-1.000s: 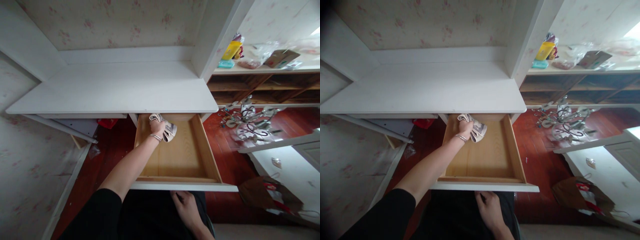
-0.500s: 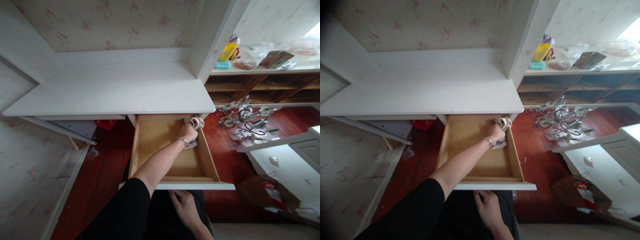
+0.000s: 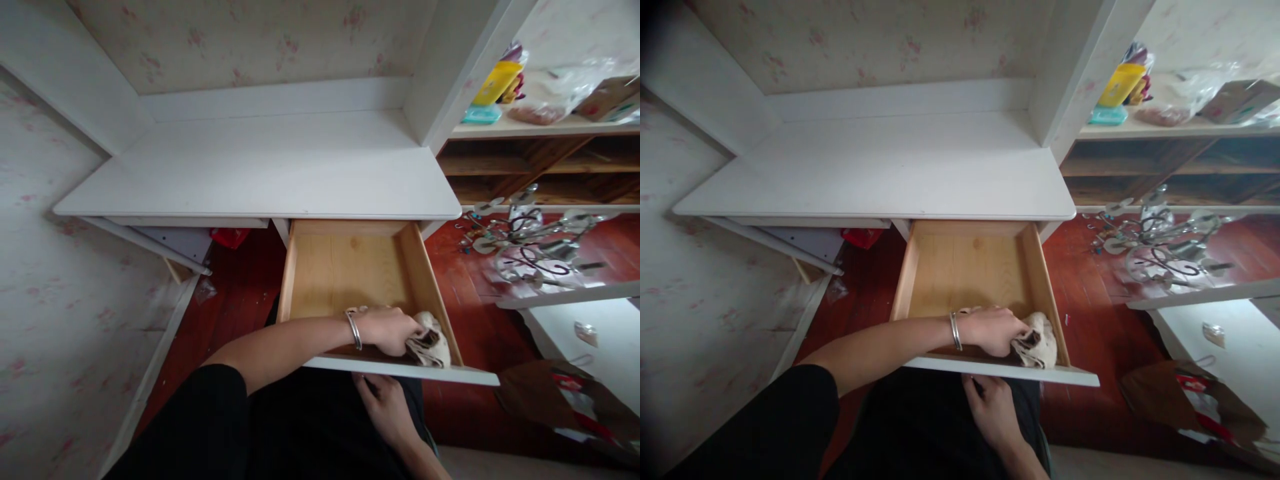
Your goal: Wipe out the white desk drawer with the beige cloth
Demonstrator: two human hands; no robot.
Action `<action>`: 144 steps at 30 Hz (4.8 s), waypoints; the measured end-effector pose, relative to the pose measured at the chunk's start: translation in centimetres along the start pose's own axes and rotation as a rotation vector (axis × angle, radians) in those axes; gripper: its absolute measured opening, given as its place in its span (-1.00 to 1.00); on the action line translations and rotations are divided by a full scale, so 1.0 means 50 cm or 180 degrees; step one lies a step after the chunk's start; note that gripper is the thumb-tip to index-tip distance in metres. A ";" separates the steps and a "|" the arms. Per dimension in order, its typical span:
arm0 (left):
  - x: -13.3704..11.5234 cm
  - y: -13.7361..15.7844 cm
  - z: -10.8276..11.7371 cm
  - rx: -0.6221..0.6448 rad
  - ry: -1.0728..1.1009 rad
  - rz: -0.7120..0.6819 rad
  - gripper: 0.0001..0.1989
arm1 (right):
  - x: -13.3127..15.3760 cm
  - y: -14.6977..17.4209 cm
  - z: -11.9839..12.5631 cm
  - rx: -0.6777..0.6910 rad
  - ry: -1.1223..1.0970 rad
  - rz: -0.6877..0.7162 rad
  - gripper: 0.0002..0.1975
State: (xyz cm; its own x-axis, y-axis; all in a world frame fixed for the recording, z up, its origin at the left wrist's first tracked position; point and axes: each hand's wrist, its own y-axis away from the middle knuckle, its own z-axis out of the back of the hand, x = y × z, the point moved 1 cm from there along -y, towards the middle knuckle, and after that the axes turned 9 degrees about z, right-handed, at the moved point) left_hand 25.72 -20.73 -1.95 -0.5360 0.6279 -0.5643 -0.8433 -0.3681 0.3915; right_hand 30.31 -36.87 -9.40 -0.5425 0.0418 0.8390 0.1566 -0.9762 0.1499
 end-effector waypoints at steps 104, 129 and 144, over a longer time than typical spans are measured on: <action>0.114 -0.169 0.113 -0.1525 0.0659 0.1026 -0.54 | -0.001 0.002 -0.001 0.0060 -0.0025 -0.0176 -0.48; 0.097 0.169 0.044 0.0012 0.0114 0.0315 -0.80 | -0.006 0.013 -0.009 -0.0138 0.0088 -0.0189 -0.46; 0.221 0.288 0.046 -0.0630 0.0522 0.0844 -0.60 | -0.007 0.013 -0.006 -0.0074 -0.0011 -0.0181 -0.51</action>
State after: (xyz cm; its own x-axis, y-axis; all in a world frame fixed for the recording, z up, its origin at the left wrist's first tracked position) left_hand 7.75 -17.52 -0.86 -0.7225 0.3805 -0.5772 -0.6566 -0.6390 0.4007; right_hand 30.34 -37.60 -9.74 -0.5472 0.0980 0.8312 0.1064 -0.9769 0.1852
